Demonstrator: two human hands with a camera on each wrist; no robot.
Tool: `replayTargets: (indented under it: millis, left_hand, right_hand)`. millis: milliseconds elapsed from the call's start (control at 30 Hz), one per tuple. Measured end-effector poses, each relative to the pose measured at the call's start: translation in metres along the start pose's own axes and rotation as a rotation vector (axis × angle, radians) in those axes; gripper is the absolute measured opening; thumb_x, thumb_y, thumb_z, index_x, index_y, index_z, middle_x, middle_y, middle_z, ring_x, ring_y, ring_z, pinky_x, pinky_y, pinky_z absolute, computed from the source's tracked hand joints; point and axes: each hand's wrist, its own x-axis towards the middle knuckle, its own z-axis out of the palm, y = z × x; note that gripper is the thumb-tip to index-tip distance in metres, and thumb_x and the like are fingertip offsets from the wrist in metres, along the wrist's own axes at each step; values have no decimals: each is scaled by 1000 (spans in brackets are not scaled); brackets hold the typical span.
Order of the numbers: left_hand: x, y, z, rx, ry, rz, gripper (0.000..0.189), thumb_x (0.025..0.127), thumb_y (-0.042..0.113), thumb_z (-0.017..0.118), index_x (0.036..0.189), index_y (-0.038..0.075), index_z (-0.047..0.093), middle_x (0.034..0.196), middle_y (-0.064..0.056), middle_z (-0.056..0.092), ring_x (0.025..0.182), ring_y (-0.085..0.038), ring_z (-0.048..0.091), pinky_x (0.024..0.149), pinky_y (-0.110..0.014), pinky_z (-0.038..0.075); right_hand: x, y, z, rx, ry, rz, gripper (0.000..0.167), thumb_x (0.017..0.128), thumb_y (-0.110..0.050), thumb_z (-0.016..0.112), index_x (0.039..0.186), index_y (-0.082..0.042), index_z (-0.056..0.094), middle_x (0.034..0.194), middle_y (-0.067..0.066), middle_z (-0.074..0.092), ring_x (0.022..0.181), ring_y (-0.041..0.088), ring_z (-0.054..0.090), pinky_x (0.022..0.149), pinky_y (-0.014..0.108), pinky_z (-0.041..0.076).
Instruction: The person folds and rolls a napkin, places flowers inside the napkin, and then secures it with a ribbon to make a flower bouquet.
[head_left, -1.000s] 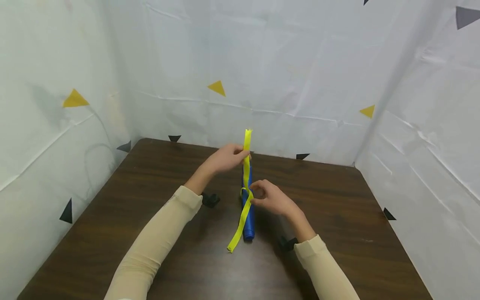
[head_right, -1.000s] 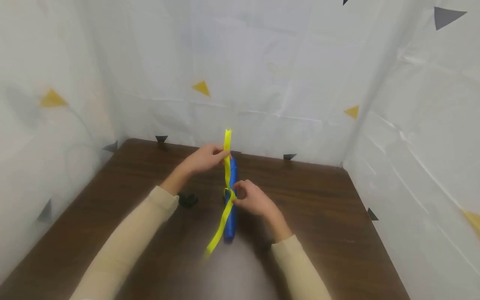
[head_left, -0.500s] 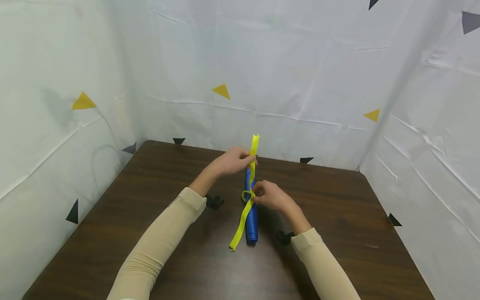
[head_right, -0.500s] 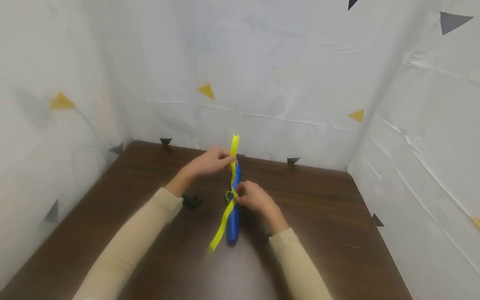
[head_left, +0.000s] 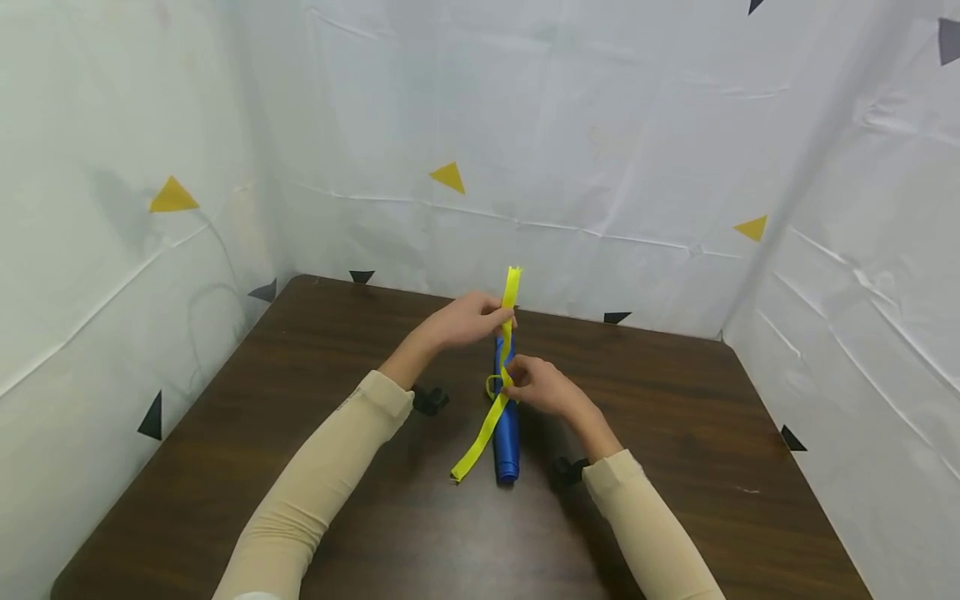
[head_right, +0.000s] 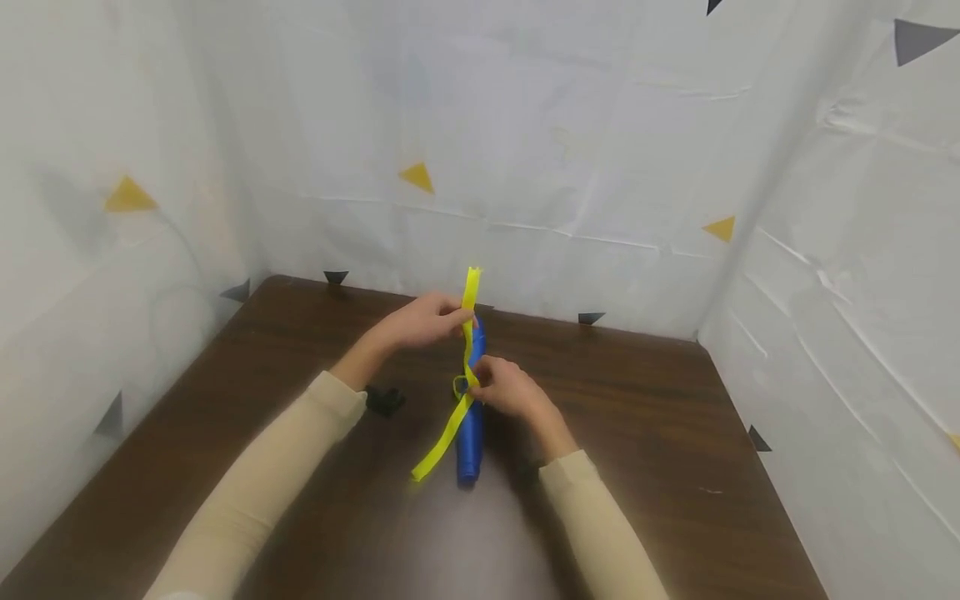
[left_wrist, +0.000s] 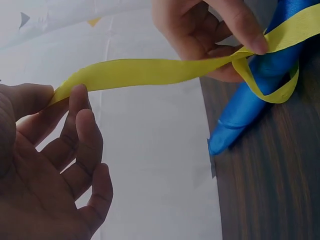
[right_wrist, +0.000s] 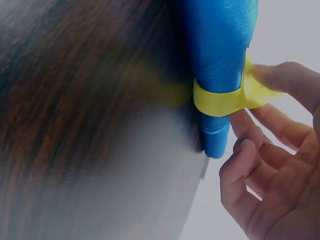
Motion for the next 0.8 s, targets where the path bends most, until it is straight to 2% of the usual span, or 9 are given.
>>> replayTargets:
  millis: [67, 267, 367, 500, 600, 633, 700, 800]
  left_hand:
    - [0, 2, -1, -8, 3, 10, 35, 115, 33, 50, 115, 12, 77, 108, -10, 74, 90, -24, 60, 79, -35, 49]
    - [4, 7, -1, -15, 2, 44, 33, 115, 32, 51, 116, 11, 77, 109, -12, 74, 79, -22, 51, 71, -32, 42]
    - [5, 7, 0, -20, -7, 54, 33, 115, 30, 50, 114, 10, 77, 109, -15, 74, 79, -23, 52, 71, -31, 43]
    - [4, 5, 2, -21, -18, 49, 34, 115, 30, 50, 114, 9, 77, 110, -14, 74, 92, -26, 64, 78, -31, 50]
    - [3, 5, 3, -27, -23, 37, 34, 115, 31, 50, 115, 9, 76, 110, -13, 73, 98, -33, 66, 81, -34, 52]
    - [3, 5, 4, -28, -24, 31, 34, 115, 32, 50, 115, 9, 76, 110, -12, 73, 99, -32, 66, 82, -34, 52]
    - [4, 4, 4, -30, -25, 24, 34, 115, 32, 50, 115, 10, 76, 107, -10, 72, 98, -32, 65, 81, -33, 51]
    - [3, 5, 5, -31, -34, 28, 34, 115, 31, 50, 115, 9, 76, 104, -9, 70, 88, -26, 59, 77, -31, 48]
  right_hand:
    - [1, -1, -1, -15, -9, -14, 26, 99, -22, 78, 116, -5, 69, 101, 9, 72, 87, 20, 65, 81, 38, 58]
    - [4, -3, -2, -46, -10, -26, 19, 98, -18, 78, 95, -6, 64, 87, 9, 64, 75, 20, 56, 68, 32, 47]
    - [5, -1, -2, -57, -5, -22, 17, 100, -17, 76, 96, -7, 64, 89, 9, 66, 77, 20, 59, 70, 31, 50]
    - [5, 3, -2, -89, 4, -7, 16, 101, -18, 75, 103, -8, 63, 93, 8, 68, 79, 20, 61, 72, 32, 52]
    - [5, 5, -2, -126, 18, -3, 16, 102, -18, 74, 105, -9, 61, 93, 7, 67, 79, 20, 61, 71, 33, 52]
    - [5, 6, -2, -139, 24, -4, 16, 102, -18, 73, 106, -9, 60, 92, 7, 66, 79, 20, 61, 71, 33, 52]
    - [4, 7, -2, -163, 32, -7, 17, 102, -19, 73, 108, -10, 60, 91, 7, 64, 78, 20, 60, 70, 33, 51]
    - [3, 9, -2, -202, 42, -7, 18, 104, -20, 72, 111, -11, 58, 88, 6, 62, 76, 20, 59, 68, 32, 50]
